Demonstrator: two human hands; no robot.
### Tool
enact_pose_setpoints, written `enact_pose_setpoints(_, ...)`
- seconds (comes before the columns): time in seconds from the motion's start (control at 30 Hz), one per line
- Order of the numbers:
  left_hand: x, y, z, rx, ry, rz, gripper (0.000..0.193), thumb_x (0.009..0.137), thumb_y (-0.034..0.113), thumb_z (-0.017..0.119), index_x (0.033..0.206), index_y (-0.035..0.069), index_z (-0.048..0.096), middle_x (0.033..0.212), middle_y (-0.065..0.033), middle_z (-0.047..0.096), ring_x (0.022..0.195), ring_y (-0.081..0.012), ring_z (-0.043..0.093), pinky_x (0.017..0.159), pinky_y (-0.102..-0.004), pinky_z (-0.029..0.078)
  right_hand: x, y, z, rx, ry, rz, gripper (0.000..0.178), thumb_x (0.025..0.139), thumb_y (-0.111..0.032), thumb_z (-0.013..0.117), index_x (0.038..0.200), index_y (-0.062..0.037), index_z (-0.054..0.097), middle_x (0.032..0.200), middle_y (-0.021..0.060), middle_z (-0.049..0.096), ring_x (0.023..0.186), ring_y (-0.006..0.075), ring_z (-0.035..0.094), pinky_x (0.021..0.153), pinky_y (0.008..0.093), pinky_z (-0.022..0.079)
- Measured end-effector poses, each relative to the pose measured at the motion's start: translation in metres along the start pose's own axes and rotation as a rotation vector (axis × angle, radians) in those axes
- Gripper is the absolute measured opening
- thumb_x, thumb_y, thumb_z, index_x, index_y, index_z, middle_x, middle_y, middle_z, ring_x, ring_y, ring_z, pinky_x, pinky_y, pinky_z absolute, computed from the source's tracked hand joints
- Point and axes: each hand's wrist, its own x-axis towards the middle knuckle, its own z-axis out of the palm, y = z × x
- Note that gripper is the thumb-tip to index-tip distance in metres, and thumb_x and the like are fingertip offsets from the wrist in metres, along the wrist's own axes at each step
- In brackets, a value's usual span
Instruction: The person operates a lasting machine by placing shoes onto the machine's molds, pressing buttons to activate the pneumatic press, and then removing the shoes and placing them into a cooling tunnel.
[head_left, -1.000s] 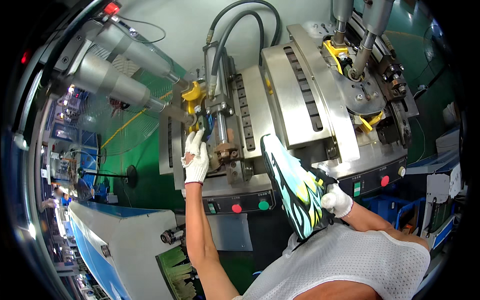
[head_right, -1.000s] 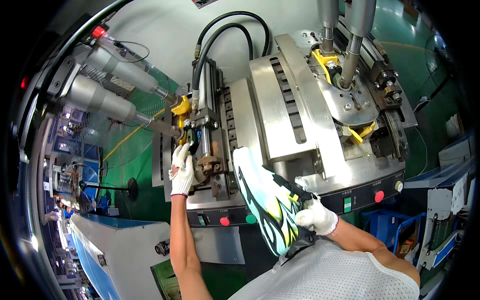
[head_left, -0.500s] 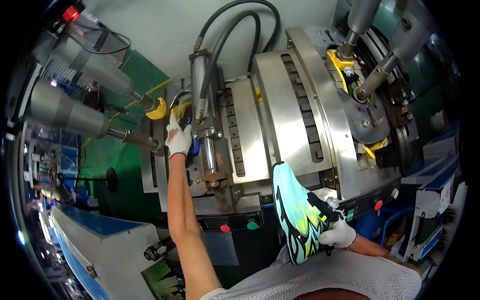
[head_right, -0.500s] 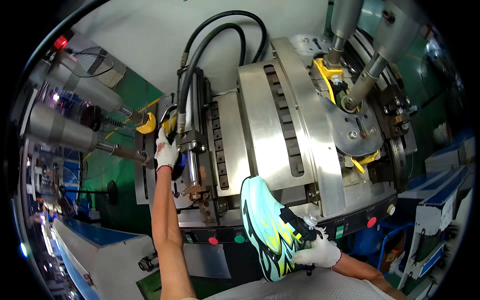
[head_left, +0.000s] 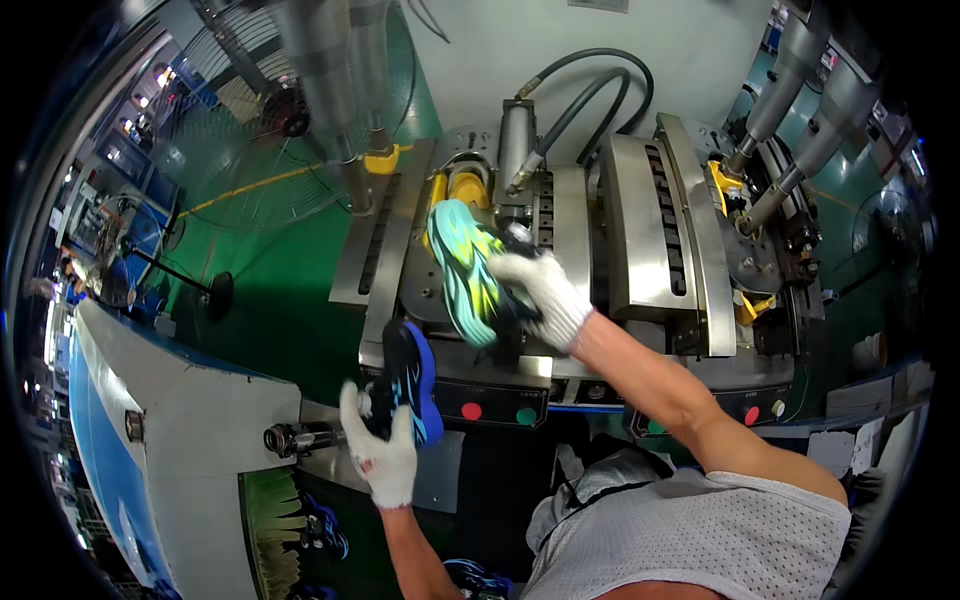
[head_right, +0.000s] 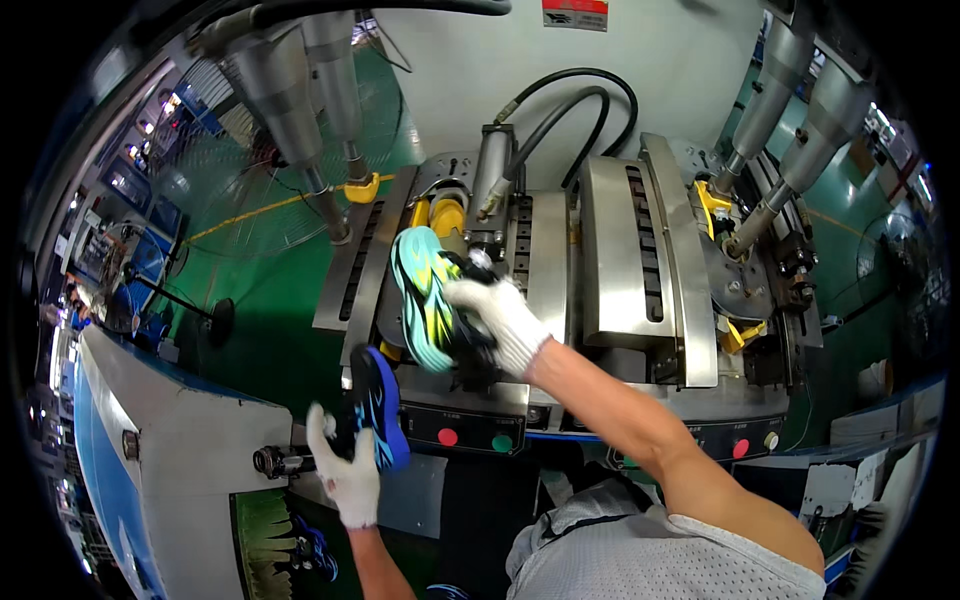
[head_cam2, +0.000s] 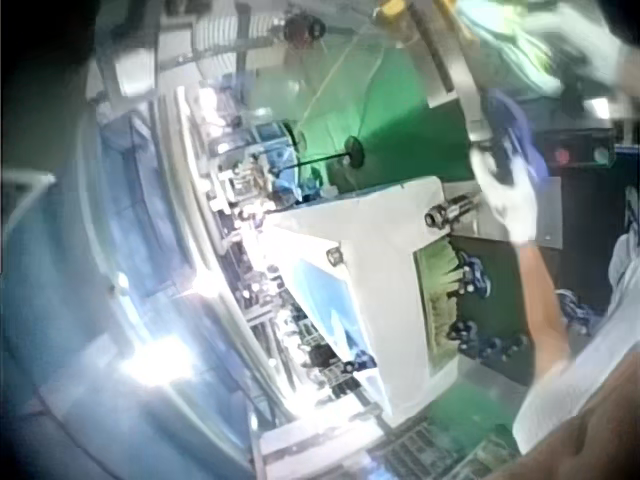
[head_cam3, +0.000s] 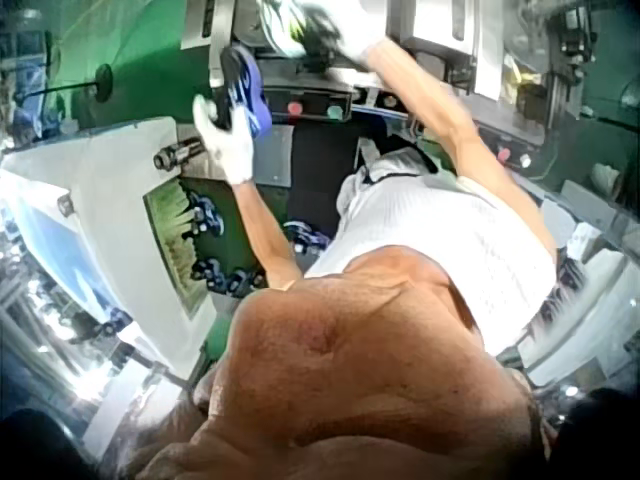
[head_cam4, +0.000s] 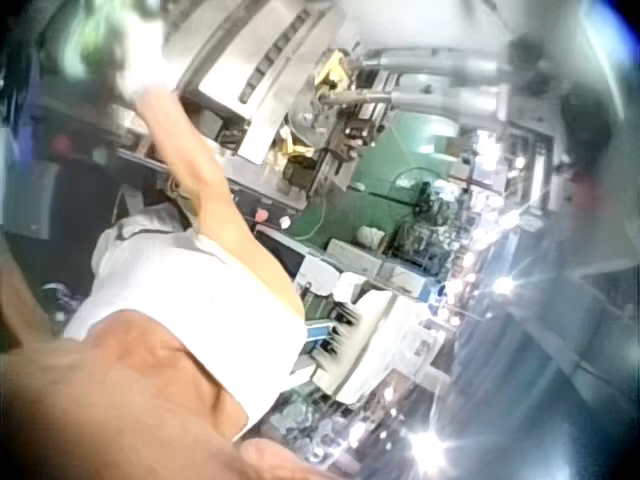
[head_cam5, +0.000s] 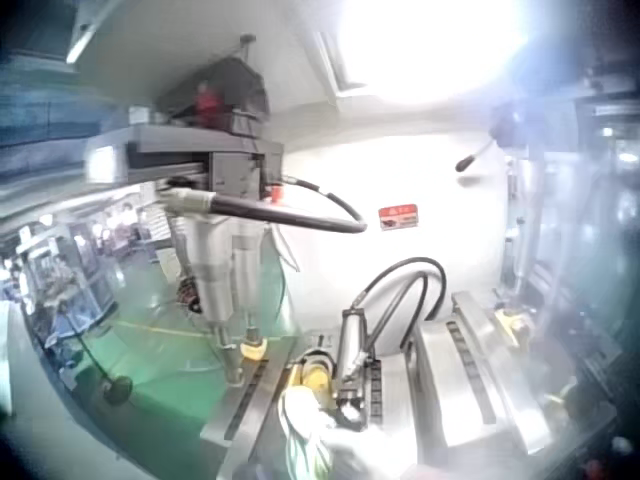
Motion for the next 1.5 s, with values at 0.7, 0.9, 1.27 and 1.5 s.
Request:
enact_pose_setpoints(0.7, -0.365, -0.031, -0.032, 0.143, 0.701, -1.168, 0.069, 0.091, 0.008, 0.066, 0.154, -0.001, 0.039, 0.142, -0.0252, 0.054, 0.122, -0.0359, 0.059, 0.106, -0.0437, 0.046, 0.368, 0.075, -0.024, -2.219, 0.291, -0.208, 0.036, 0.092, -0.033, 0.067, 0.119, -0.0095, 0.070, 0.114, 0.0139, 0.073, 0.098, 0.0274, 0.071, 0.076, 0.0442, 0.056)
enact_pose_setpoints(0.9, -0.463, -0.024, -0.040, 0.416, 0.887, -1.187, 0.072, 0.090, 0.010, 0.070, 0.154, -0.002, 0.040, 0.145, -0.0238, 0.053, 0.131, -0.0339, 0.054, 0.113, -0.0442, 0.041, 0.367, 0.056, -0.029, -1.951, -0.073, -0.332, 0.034, 0.092, -0.034, 0.073, 0.114, -0.0082, 0.073, 0.108, 0.0103, 0.073, 0.094, 0.0249, 0.070, 0.077, 0.0446, 0.056)
enact_pose_setpoints(1.27, -0.537, -0.197, -0.094, 0.490, 0.862, -1.100, 0.071, 0.086, 0.010, 0.077, 0.149, 0.003, 0.047, 0.131, -0.0220, 0.062, 0.116, -0.0357, 0.066, 0.103, -0.0437, 0.049, -0.013, 0.120, -0.025, -1.673, -0.388, -0.896, 0.084, 0.095, -0.035, 0.073, 0.158, 0.0053, 0.032, 0.162, 0.0233, 0.038, 0.148, 0.0321, 0.043, 0.120, 0.0410, 0.037)
enact_pose_setpoints(1.5, -0.525, -0.239, -0.071, 0.194, 0.614, -1.005, 0.103, 0.080, 0.021, 0.082, 0.160, -0.004, 0.023, 0.153, -0.0290, 0.044, 0.143, -0.0408, 0.045, 0.119, -0.0459, 0.034, -0.053, 0.233, -0.190, -2.873, -0.460, -0.869, 0.093, 0.084, -0.030, 0.064, 0.160, 0.0064, 0.025, 0.165, 0.0324, 0.023, 0.156, 0.0469, 0.017, 0.127, 0.0541, 0.013)
